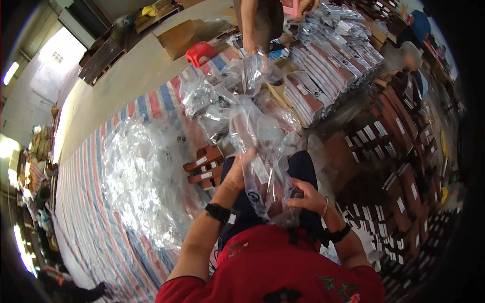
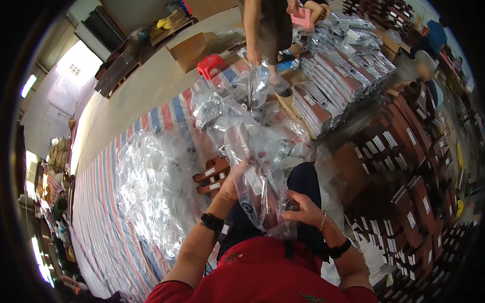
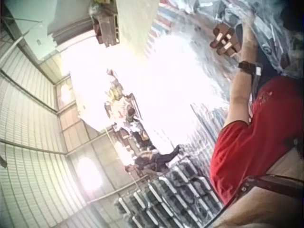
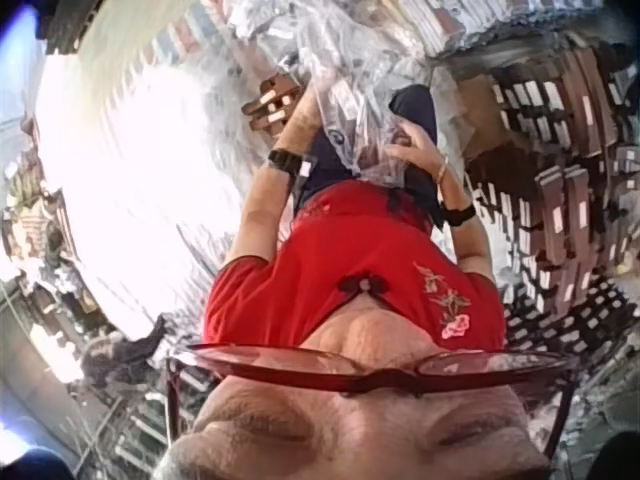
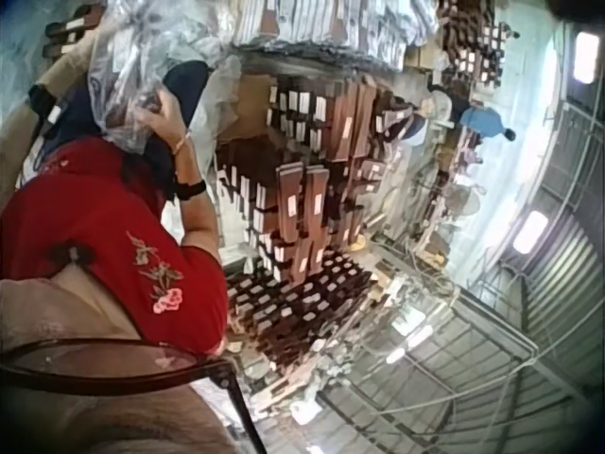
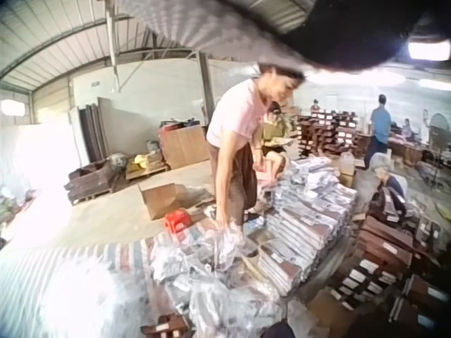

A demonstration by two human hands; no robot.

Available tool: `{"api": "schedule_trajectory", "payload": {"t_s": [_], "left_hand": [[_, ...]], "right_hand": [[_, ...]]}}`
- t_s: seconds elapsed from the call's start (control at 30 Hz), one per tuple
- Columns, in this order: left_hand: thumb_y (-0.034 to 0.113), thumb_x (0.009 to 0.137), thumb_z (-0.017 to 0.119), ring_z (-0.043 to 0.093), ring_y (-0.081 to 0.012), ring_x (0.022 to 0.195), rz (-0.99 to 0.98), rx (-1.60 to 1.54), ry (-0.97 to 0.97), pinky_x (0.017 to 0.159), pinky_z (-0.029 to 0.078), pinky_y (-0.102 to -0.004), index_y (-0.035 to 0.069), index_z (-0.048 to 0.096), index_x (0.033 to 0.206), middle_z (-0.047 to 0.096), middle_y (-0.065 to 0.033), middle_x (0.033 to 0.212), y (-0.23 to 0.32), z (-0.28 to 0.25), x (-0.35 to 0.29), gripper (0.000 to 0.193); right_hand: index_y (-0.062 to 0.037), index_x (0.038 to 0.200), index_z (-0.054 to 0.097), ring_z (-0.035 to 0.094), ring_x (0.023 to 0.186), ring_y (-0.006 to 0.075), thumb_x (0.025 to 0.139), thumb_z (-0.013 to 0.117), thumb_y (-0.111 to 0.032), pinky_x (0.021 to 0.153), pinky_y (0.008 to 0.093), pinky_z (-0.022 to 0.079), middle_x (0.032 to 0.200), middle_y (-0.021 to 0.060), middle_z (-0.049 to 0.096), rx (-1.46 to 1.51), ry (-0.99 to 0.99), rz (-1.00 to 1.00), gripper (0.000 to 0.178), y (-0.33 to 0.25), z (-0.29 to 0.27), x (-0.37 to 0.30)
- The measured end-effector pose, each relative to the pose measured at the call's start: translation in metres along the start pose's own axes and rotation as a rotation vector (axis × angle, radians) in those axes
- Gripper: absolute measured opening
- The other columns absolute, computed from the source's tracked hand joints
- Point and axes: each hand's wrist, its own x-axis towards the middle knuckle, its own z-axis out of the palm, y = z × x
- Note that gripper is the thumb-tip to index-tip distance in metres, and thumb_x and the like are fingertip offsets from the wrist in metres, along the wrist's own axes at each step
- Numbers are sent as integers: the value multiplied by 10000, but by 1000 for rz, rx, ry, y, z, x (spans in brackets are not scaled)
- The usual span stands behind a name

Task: The person is placing wooden furniture boards into plastic bags.

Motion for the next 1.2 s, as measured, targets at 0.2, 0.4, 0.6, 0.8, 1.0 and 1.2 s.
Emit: {"api": "schedule_trajectory", "payload": {"t_s": [0.2,0.4,0.6,0.8,1.0,1.2], "left_hand": [[221,794,724,617,-188,965,-47,132,80,838,522,-331,42,473,1259,608,-85,1093,-41,27,-47,558],[268,714,797,449,-240,1246,-181,379,-111,1066,340,-367,36,258,1436,461,-113,1343,-53,19,-85,931],[308,951,544,370,-252,1340,441,617,265,1063,350,-394,127,135,1500,319,-132,1487,43,-30,-78,708],[306,903,618,580,-128,974,236,138,325,859,471,-294,62,516,1252,601,-15,1055,58,-6,-55,438],[478,888,578,600,-160,993,13,7,371,876,481,-327,74,567,1177,624,-38,1090,47,-43,-63,496],[403,936,526,587,-215,1056,307,-235,416,938,465,-378,56,523,1248,603,-81,1189,56,-87,-61,467]], "right_hand": [[25,1252,479,561,963,108,773,700,-90,836,256,471,1092,47,582,147,268,-60,540,2,25,-4],[24,1243,483,551,1031,136,701,681,-86,922,277,436,1123,64,568,179,371,-39,587,19,19,-17],[23,1231,490,552,1026,136,682,676,-103,917,282,437,1108,64,574,65,256,-107,593,-4,20,-11],[24,1162,535,550,977,124,670,672,-102,885,269,433,1059,55,584,-146,166,-144,526,-9,19,6],[17,1118,540,551,946,121,659,675,-110,851,255,431,996,57,592,-355,116,-143,496,-2,7,36],[-51,940,539,493,692,49,818,620,-69,592,200,400,800,-26,529,-265,172,21,147,-7,-25,97]]}}
